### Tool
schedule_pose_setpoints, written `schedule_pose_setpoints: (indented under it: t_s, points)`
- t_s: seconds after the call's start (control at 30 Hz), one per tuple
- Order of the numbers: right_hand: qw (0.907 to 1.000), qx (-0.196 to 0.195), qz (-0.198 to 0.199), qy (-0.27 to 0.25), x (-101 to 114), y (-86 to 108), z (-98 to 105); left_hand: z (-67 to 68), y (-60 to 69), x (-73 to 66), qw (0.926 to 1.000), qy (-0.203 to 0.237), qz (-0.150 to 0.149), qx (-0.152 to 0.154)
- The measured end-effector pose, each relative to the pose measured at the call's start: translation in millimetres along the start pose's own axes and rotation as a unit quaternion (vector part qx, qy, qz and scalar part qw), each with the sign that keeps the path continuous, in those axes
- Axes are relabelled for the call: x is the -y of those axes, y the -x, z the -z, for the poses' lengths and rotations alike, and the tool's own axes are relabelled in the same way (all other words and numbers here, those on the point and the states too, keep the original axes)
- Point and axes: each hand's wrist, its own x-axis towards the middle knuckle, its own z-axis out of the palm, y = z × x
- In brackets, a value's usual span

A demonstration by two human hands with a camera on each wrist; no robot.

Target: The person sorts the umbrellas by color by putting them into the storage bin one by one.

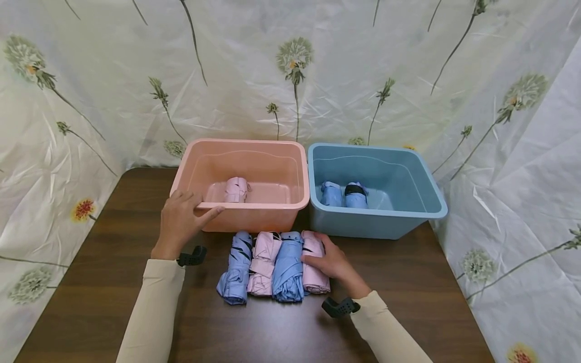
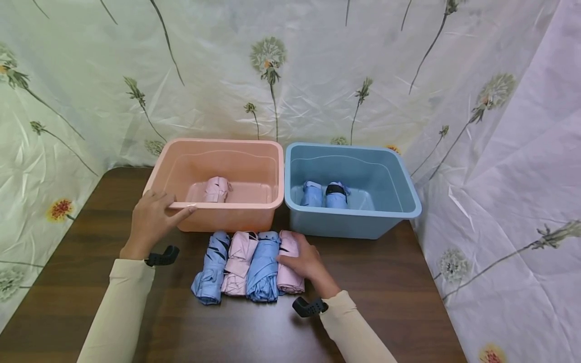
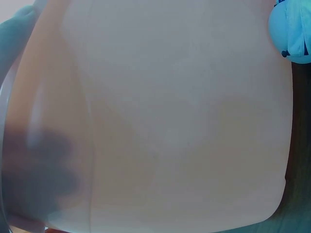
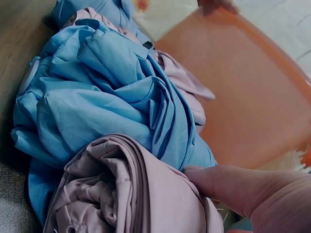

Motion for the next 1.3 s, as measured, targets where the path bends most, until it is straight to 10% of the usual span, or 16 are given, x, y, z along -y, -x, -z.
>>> schedule_pose_setpoints:
  t_s: [1.3]
  points:
    - [0.9917,0.012,-0.011,-0.128,-19.7,2.0,12.7,0.6,0.4,-1.5,0.9999,0.0,-0.002,-0.01]
